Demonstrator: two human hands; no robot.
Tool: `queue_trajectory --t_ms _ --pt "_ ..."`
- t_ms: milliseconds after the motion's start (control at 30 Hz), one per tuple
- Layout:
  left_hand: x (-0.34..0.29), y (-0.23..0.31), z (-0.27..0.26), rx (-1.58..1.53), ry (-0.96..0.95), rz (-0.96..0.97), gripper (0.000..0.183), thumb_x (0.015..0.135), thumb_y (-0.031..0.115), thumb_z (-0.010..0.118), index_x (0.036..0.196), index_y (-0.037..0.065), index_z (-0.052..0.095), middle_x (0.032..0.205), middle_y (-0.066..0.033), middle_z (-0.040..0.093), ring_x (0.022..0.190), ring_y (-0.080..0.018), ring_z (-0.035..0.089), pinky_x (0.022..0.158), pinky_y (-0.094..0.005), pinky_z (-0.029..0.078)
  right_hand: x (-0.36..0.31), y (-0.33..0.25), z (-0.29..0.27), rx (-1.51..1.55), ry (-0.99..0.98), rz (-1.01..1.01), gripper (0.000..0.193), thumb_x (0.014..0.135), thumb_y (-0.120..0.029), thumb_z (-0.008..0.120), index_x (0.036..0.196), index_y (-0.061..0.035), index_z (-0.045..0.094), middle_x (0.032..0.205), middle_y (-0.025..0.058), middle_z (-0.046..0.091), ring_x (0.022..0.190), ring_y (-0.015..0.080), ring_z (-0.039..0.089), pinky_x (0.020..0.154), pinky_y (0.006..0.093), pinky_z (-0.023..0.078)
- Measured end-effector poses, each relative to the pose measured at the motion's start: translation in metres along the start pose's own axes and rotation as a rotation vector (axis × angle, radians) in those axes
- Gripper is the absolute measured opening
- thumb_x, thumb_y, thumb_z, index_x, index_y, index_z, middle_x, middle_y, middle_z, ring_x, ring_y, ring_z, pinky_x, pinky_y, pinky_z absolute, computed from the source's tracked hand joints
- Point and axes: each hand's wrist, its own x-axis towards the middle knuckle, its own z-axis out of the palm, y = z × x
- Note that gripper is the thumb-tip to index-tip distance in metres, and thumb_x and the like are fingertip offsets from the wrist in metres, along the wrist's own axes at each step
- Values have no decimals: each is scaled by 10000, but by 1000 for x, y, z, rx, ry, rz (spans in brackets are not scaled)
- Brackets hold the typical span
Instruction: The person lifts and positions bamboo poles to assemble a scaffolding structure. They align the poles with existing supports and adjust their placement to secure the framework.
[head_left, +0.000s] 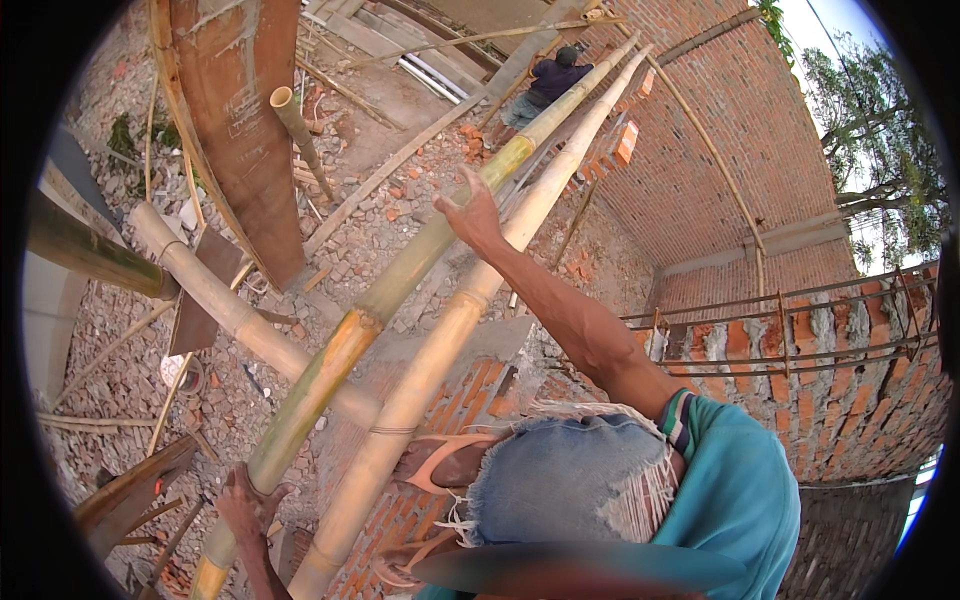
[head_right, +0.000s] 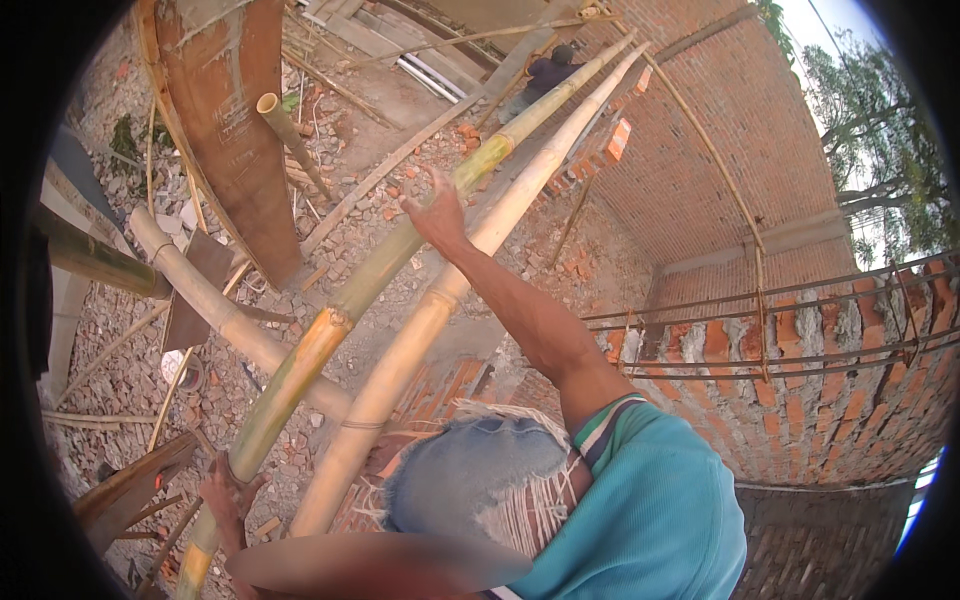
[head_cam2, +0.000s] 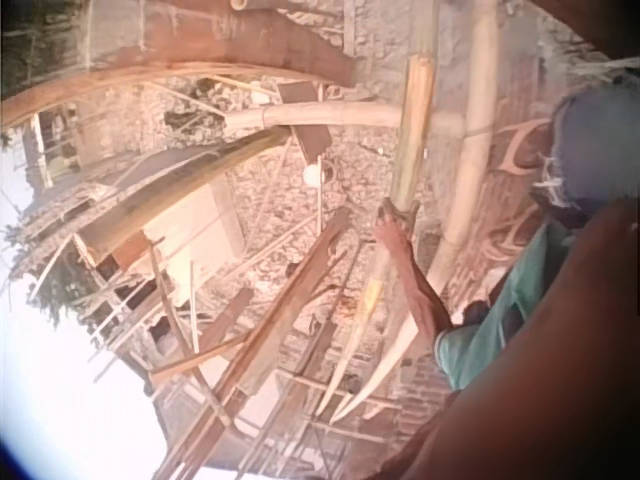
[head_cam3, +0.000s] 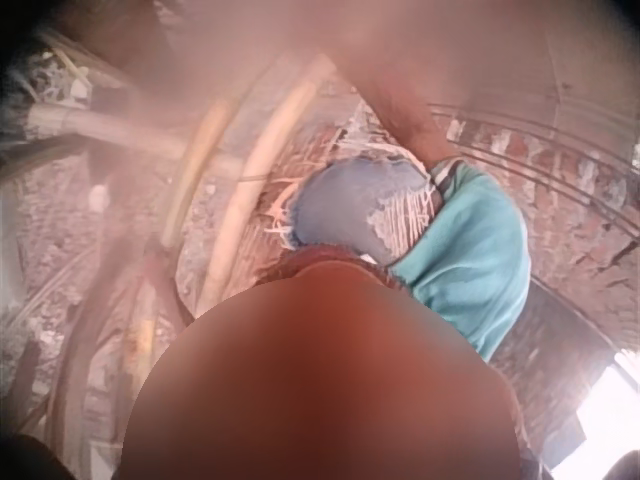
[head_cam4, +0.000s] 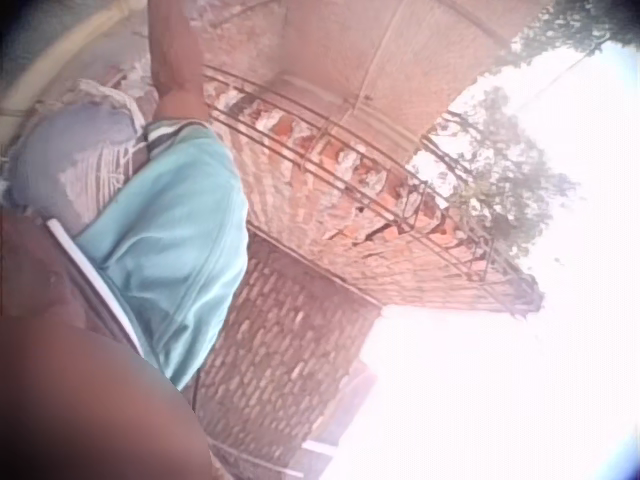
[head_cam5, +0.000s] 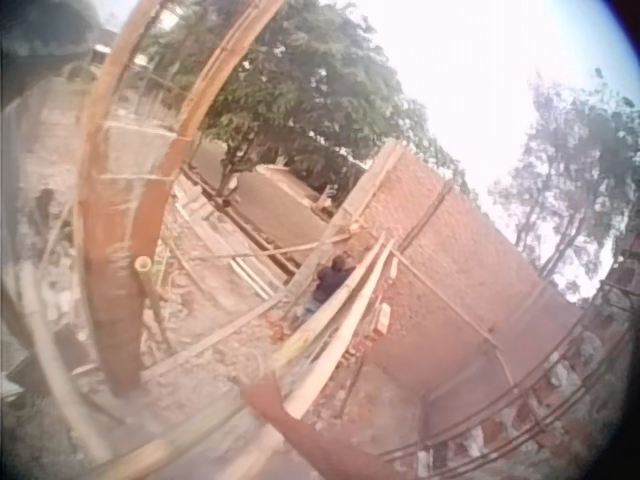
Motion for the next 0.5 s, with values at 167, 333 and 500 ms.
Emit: queue_trajectory --t_ms 167,333,500 --pt "8 49 -4 53 11 58 931 523 641 889 1162 41 575 955 -182 706 781 -401 703 635 -500 518 -63 -27 11 -551 -655 -466 889 859 -696 640 1516 -129 443 1536 180 460 1512 388 271 1202 686 102" --pt "-7 28 -18 -205 9 161 1067 640 703 786 1428 54 476 1119 -211 687 1045 -411 664 878 -500 538 -88 -42 36 -561 -969 -914 965 803 -729 660 1485 -80 448 1485 172 497 1482 371 325 1201 685 76" --pt "-69 -50 -23 93 257 193 937 638 766 722 1242 67 567 1068 -102 635 1005 -308 623 927 -456 460 -99 -42 54 -610 -935 -901 833 708 -315 873 1410 -77 491 1360 117 587 1341 344 497 1210 596 210"
